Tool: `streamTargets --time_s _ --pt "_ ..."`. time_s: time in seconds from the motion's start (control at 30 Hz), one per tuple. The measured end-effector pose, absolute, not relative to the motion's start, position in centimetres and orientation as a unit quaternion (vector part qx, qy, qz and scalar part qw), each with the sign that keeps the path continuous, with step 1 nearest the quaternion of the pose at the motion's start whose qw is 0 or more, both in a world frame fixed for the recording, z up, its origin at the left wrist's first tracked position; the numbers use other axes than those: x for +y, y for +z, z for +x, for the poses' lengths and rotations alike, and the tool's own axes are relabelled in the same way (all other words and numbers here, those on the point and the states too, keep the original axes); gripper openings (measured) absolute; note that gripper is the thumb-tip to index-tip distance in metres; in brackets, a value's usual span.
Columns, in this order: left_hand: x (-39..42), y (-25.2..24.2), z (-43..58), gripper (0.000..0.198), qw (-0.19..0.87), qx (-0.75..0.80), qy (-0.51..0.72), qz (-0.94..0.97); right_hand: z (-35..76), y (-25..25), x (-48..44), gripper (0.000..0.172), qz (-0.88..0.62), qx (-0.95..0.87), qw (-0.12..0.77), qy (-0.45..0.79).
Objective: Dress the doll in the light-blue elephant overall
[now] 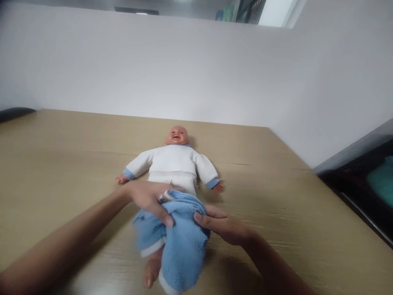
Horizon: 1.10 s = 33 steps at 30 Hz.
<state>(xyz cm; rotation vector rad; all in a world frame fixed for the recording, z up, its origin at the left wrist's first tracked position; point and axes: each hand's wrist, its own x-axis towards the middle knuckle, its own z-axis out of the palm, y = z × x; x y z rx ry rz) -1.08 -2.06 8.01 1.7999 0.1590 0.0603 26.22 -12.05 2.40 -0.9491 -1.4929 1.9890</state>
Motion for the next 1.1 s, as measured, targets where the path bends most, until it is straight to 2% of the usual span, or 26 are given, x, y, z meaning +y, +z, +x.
streamTargets --time_s 0.13,0.2,0.27,0.4,0.5,0.63,0.73,0.8,0.87,0.97,1.1 --pt "-2.3 7.9 -1.1 0.033 0.661 0.042 0.031 0.749 26.3 3.6 -11.6 0.058 -0.282 -0.593 0.156 0.738" --pt "-2.4 7.9 -1.2 0.038 0.660 0.052 0.030 0.748 26.3 3.5 -11.6 0.057 -0.263 -0.587 0.150 0.751" --pt "-2.4 8.1 -1.3 0.045 0.656 0.063 0.019 0.752 26.2 3.1 -11.6 0.052 -0.270 -0.575 0.180 0.751" --pt "-2.4 8.4 -1.4 0.055 0.671 0.035 -0.053 0.738 25.8 2.0 -12.0 0.048 -0.296 -0.494 0.318 0.753" --pt "-2.6 8.4 -1.2 0.056 0.667 0.026 -0.076 0.741 25.4 1.3 -12.3 0.045 -0.310 -0.418 0.349 0.779" --pt "-2.4 8.0 -1.1 0.043 0.663 0.045 -0.022 0.747 25.5 1.3 -12.1 0.045 -0.314 -0.432 0.319 0.783" --pt "-2.1 7.6 -1.4 0.033 0.672 0.051 0.002 0.738 25.8 2.2 -12.0 0.055 -0.254 -0.504 0.229 0.793" --pt "-2.0 7.5 -1.5 0.033 0.687 0.049 0.001 0.725 25.8 2.9 -12.0 0.067 -0.194 -0.537 0.166 0.804" --pt "-2.1 7.6 -1.7 0.044 0.703 0.041 -0.019 0.710 25.6 3.3 -12.2 0.073 -0.164 -0.555 0.145 0.802" --pt "-2.3 8.1 -1.7 0.057 0.704 0.029 -0.067 0.706 25.4 2.7 -12.5 0.074 -0.182 -0.541 0.175 0.802" --pt "-2.5 8.3 -1.6 0.052 0.684 0.029 -0.078 0.725 25.7 1.1 -12.7 0.067 -0.236 -0.478 0.272 0.801"
